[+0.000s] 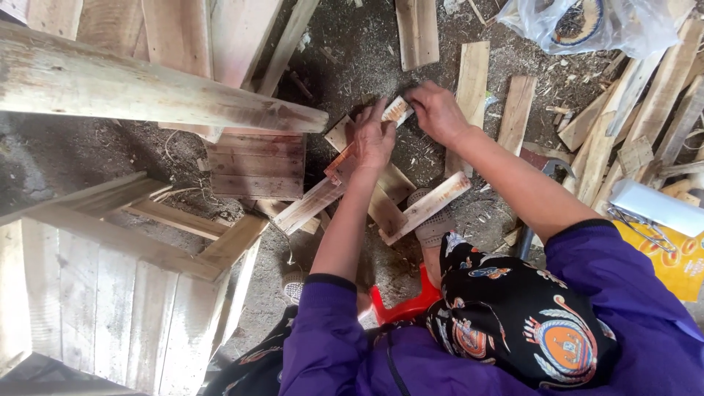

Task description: The person sits on a small red stool on a dirt floor and assembles small wooden frames, picking up slats, positioning nails, and driving them in with a hammer. They work on one frame at a time among scattered wood scraps, then reach for another piece to continue.

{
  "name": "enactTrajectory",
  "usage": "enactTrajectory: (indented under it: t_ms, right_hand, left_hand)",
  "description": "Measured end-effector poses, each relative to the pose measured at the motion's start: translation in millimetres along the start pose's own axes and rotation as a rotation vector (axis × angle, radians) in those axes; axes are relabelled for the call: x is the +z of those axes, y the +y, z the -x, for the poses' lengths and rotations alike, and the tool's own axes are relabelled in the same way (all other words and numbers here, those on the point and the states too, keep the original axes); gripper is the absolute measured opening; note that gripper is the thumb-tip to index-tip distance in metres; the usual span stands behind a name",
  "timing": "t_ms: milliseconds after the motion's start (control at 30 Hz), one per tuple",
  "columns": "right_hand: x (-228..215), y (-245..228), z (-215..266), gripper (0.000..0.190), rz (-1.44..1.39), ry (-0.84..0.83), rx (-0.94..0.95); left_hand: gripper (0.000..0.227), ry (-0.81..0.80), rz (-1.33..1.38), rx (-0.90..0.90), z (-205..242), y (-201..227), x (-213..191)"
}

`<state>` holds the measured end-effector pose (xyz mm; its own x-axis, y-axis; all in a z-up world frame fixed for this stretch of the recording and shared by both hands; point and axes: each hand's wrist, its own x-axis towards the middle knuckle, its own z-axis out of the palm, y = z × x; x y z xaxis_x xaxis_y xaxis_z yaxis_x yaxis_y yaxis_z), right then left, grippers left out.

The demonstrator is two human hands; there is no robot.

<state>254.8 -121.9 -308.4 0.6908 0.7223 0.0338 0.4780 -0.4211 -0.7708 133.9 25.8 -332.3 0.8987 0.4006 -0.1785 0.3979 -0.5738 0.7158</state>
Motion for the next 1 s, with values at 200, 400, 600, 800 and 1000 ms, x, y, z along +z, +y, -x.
enactTrajectory:
  t_ms: [200,400,600,800,1000]
  right_hand:
    - [31.9,42.4,-3.2,0.018,0.11,-0.04,0.054]
    - [33.1,38.0,-8.0,0.016,0.225,-0.066,0.025]
    - [45.3,41.8,-2.5,0.011,0.423,-0.074,-0.072]
    - [49.8,28.0,-7.3,0.006,0.626,-0.039,-0.075]
    - [52.3,34.1,-1.3,0.01,0.411,0.022,0.059]
  left_hand:
    - [0.045,0.071,0.098,0.046,-15.2,-11.5,22.4]
    - [0.036,0.088,0.132,0.038,-24.9,-14.4,39.3]
    - [0.02,0.104,0.124,0.003,-25.7,-8.4,44.9]
    - [0.014,0.111,0.092,-0.014,-32.7,-32.6,81.8]
    - [0.011,0.152,-0.008,0.007,-26.5,-1.7,37.9]
